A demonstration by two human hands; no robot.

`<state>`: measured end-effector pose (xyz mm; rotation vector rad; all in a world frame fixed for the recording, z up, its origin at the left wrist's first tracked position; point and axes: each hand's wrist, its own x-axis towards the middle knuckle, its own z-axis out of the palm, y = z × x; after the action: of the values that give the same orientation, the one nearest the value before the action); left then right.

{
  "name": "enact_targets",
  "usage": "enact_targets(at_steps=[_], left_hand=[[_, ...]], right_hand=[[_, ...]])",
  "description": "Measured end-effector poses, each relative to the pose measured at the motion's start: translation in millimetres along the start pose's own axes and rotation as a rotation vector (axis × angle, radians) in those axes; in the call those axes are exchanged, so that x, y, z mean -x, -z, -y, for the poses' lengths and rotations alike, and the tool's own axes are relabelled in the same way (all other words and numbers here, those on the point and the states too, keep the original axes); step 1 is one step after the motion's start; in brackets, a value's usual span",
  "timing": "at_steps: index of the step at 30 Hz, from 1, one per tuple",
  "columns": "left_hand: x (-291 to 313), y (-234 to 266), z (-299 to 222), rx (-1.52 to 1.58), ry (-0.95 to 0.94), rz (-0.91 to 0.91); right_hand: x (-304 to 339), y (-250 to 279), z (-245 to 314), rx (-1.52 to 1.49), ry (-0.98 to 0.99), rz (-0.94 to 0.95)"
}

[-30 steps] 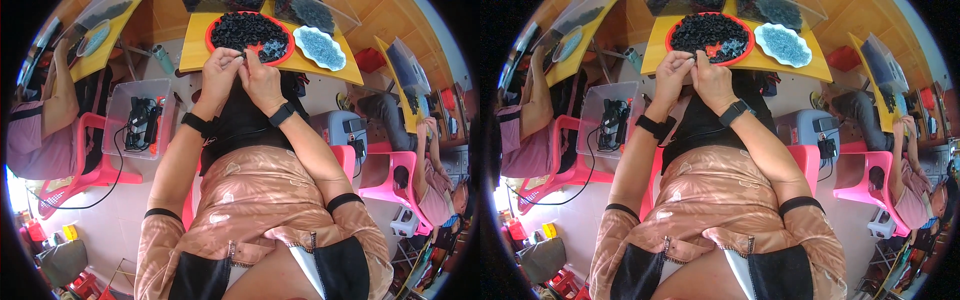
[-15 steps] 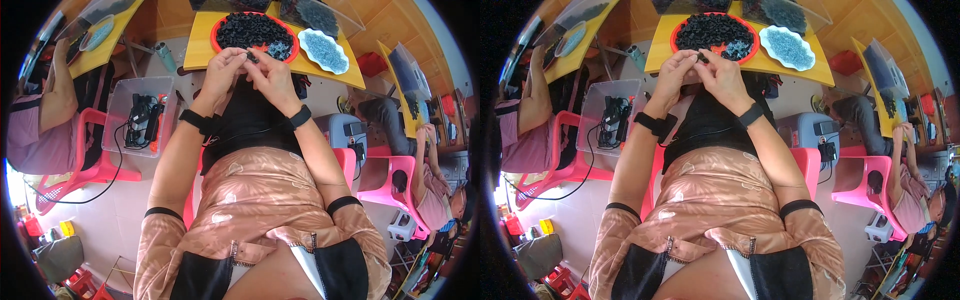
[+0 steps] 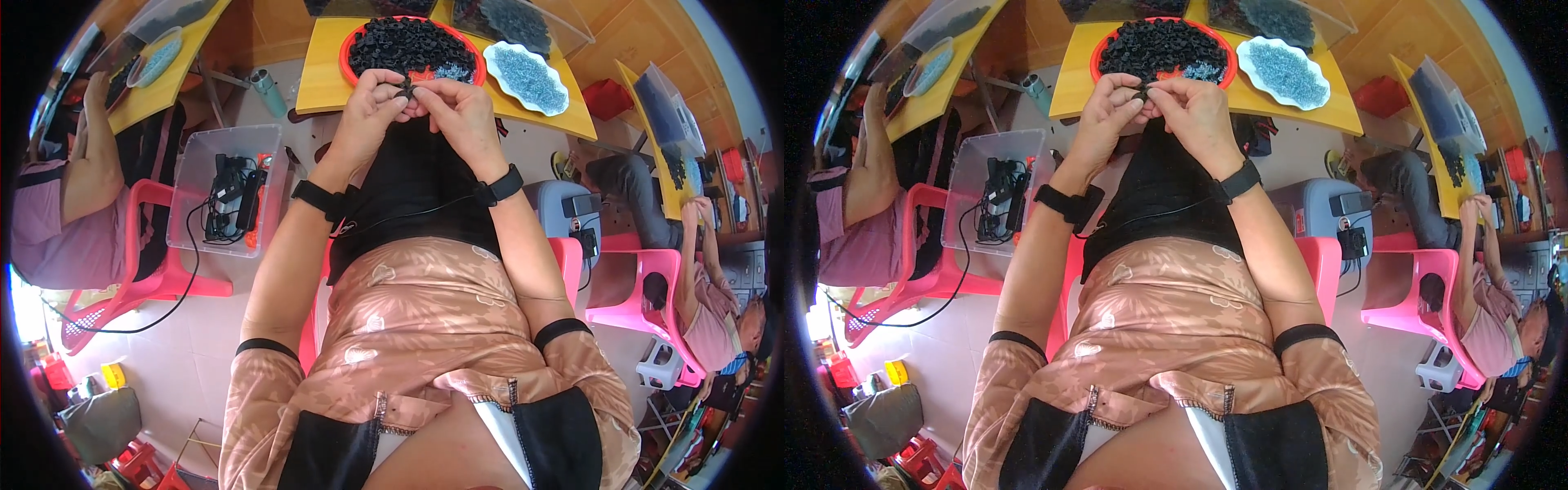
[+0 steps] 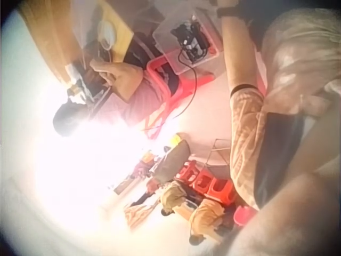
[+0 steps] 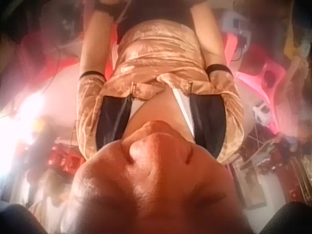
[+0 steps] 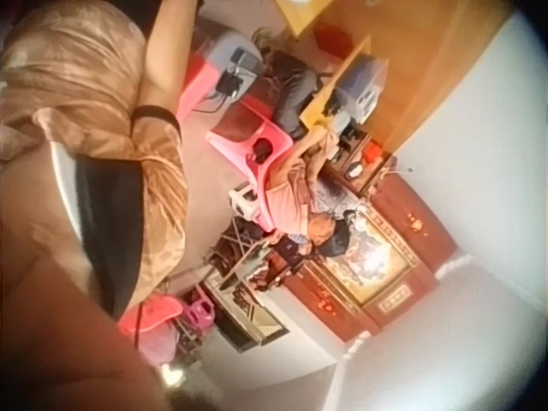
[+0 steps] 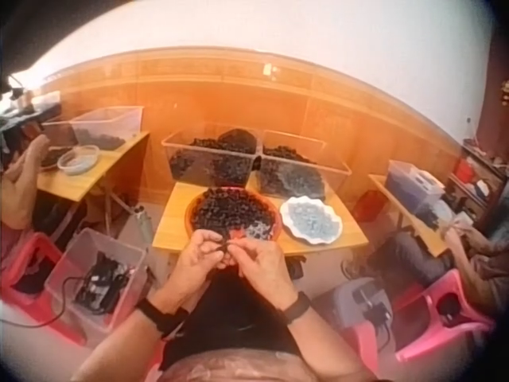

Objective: The person assembles small plastic parts by repeatedly picking components from trays on the table and fitting them together by hand.

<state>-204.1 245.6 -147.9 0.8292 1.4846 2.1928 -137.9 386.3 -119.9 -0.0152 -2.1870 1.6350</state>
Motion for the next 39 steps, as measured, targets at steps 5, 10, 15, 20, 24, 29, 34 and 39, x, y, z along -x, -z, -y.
enact_targets(at_steps=[5, 10, 15, 20, 24, 29, 34, 39], left_hand=[[0, 3, 4, -0.035, -0.011, 0.015], [-2, 4, 7, -0.096, 0.038, 0.044], [-2, 6, 7, -0.081, 0.072, 0.068], [-2, 7, 5, -0.089, 0.039, 0.080], [-3, 8, 6, -0.081, 0.022, 0.058], [-4, 10, 5, -0.074, 0.010, 0.078], [-2, 8, 5, -0.071, 0.000, 0.059], [-2, 2, 9, -0.069, 0.009, 0.007]], right_hand=[[-3, 3, 1, 0.037, -0.009, 0.041], [-4, 8, -1, 0.014, -0.071, 0.115], [-5, 10, -4, -0.012, -0.078, 0.146], [-6, 10, -9, -0.062, -0.070, 0.161], [-7, 10, -9, -0.166, -0.114, 0.191], [-8, 10, -12, -0.227, -0.129, 0.216], [-11, 11, -17, -0.235, -0.083, 0.241], [-9, 11, -10, -0.180, -0.082, 0.232]])
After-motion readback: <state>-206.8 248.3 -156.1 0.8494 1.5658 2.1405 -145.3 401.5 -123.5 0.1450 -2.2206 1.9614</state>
